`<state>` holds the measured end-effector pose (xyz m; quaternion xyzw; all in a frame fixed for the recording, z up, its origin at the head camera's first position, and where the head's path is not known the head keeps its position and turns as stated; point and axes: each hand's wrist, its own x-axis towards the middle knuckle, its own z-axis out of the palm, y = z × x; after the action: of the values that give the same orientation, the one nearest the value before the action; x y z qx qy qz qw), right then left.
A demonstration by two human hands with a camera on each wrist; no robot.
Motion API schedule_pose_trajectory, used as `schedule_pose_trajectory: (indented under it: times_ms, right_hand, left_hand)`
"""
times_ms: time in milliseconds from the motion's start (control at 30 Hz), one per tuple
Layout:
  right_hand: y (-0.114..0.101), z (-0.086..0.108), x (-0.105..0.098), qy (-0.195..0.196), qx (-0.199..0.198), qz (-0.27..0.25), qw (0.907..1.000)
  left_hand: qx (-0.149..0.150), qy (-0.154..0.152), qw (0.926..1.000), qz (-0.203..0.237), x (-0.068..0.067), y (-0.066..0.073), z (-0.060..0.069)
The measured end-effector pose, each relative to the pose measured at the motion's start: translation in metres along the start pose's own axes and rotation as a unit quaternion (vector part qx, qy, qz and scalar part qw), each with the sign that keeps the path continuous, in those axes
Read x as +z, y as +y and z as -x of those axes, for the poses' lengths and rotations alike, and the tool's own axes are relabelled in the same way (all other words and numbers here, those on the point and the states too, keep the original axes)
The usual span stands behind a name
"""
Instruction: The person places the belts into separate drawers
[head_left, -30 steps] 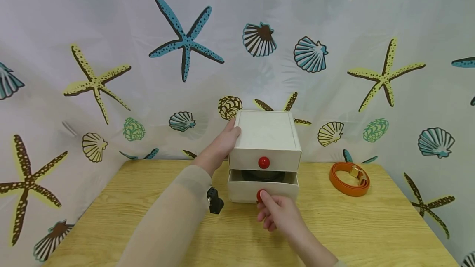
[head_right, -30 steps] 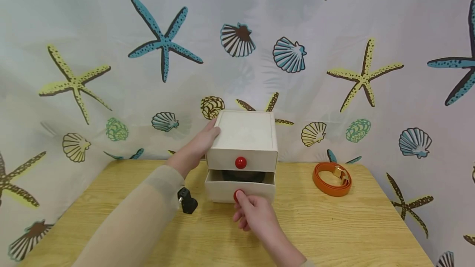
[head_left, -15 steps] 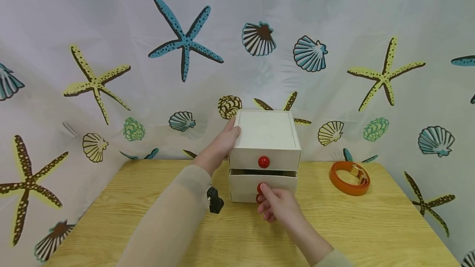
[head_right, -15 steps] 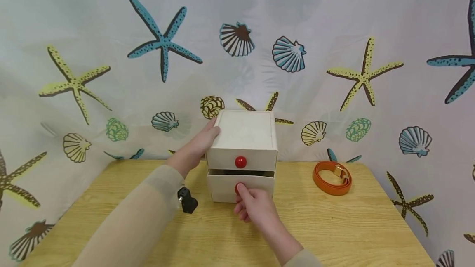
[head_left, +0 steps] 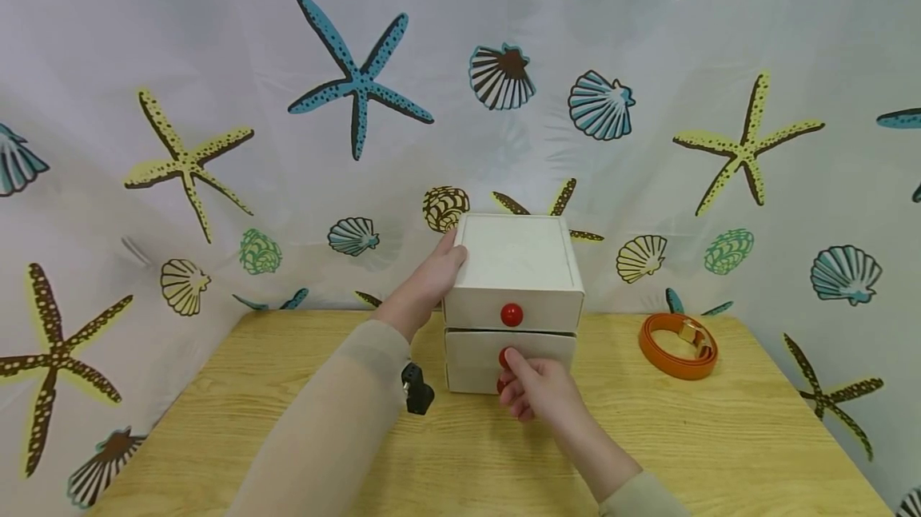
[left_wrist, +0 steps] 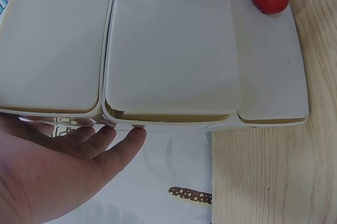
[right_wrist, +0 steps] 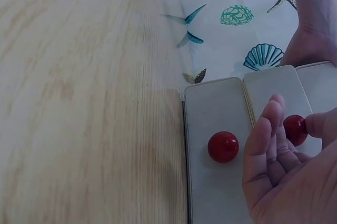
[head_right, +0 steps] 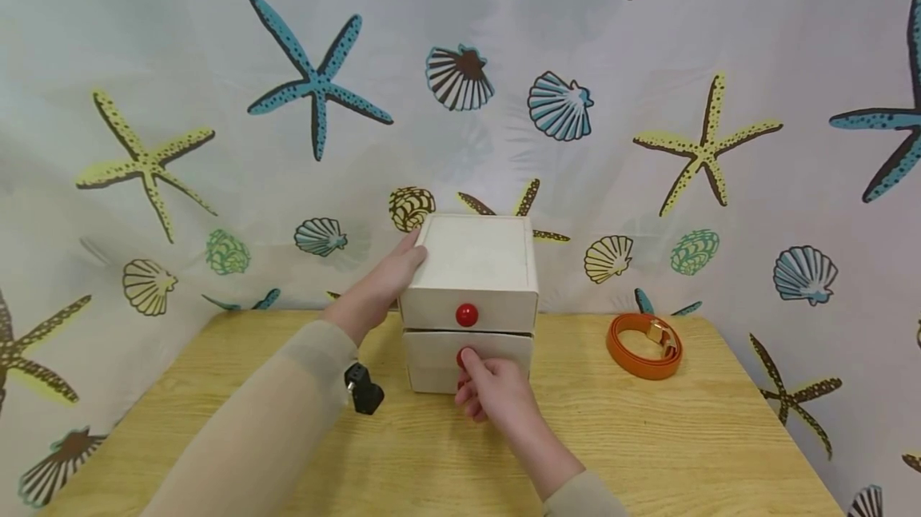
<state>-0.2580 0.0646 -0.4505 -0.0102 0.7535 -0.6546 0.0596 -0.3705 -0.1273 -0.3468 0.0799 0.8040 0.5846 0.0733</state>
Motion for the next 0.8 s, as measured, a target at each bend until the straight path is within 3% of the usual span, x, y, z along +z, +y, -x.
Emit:
schedule_pose_trajectory:
  times_ms: [800]
  right_hand:
    - [0.002,-0.012,-0.003,-0.014,0.001,-0.015,0.9998]
  left_hand:
    - [-0.004,-0.001,1.0000,0.004,0.000,-0.001,-0.001]
